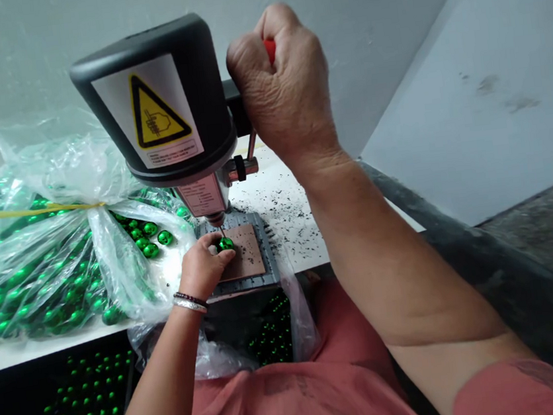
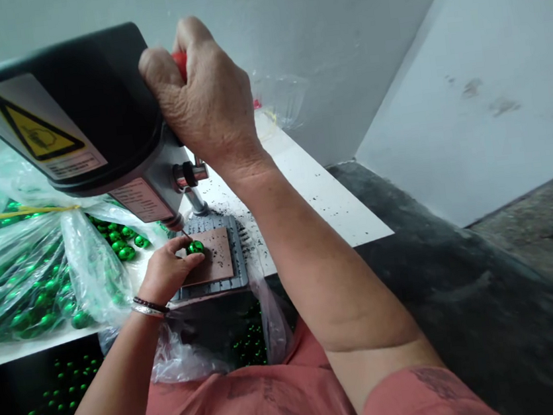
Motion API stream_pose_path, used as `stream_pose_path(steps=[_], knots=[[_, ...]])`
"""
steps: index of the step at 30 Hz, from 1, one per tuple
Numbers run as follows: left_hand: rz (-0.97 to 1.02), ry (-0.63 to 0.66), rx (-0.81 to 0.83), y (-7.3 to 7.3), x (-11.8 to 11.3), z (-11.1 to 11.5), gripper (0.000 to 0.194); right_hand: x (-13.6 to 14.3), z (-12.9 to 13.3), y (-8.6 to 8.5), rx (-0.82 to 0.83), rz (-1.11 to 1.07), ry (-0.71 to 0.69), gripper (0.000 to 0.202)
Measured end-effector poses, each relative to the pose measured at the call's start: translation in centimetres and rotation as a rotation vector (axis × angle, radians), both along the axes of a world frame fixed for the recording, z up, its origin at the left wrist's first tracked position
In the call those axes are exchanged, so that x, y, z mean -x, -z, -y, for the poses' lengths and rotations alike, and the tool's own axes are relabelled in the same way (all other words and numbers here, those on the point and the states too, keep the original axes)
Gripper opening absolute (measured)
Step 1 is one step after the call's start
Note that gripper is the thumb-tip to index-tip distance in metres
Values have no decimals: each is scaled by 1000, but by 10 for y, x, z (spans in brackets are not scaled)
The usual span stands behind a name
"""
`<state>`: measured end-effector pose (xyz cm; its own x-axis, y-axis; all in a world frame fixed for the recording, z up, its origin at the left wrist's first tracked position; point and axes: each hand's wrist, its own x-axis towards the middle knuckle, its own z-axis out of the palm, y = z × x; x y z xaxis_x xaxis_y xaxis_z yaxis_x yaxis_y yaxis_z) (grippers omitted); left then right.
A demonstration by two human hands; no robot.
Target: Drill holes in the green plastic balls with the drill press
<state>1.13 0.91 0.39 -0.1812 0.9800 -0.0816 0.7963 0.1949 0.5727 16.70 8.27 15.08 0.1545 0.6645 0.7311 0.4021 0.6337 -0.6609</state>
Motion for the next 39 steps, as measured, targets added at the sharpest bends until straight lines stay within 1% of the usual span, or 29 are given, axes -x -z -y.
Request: stream_pose_path(steps=[4,9,11,13,15,17,20,23,26,30,35,39], knots=[[-34,34,28,-3,-6,-1,44,0,1,0,3,2,2,29],[-68,61,57,-7,-8,-2,41,1,2,1,8,-13,-12,28],[-103,70,60,-8,-7,-2,40,0,7,2,-27,-2,-9,26],[-149,82,62,-7,-6,-2,37,-2,17,4,-97,16,-9,25],[-189,106,53,-5,-5,-2,33,-5,30,10,-175,54,5,23],[-214,129,40,-3,-5,-2,30,-8,44,20,-240,123,72,19],[-237,128,38,-3,-6,-1,28,-10,64,39,-322,221,194,13],[-243,130,28,-4,-6,0,29,-11,75,58,-358,257,255,10],[-230,141,13,-5,-7,2,29,-9,78,71,-366,281,296,7],[-229,140,11,-5,-8,2,29,-7,79,81,-356,266,320,6],[-240,152,-7,0,-5,2,30,-5,81,91,-286,238,307,6],[-249,158,-14,4,-3,2,29,-3,79,98,-326,195,285,10]])
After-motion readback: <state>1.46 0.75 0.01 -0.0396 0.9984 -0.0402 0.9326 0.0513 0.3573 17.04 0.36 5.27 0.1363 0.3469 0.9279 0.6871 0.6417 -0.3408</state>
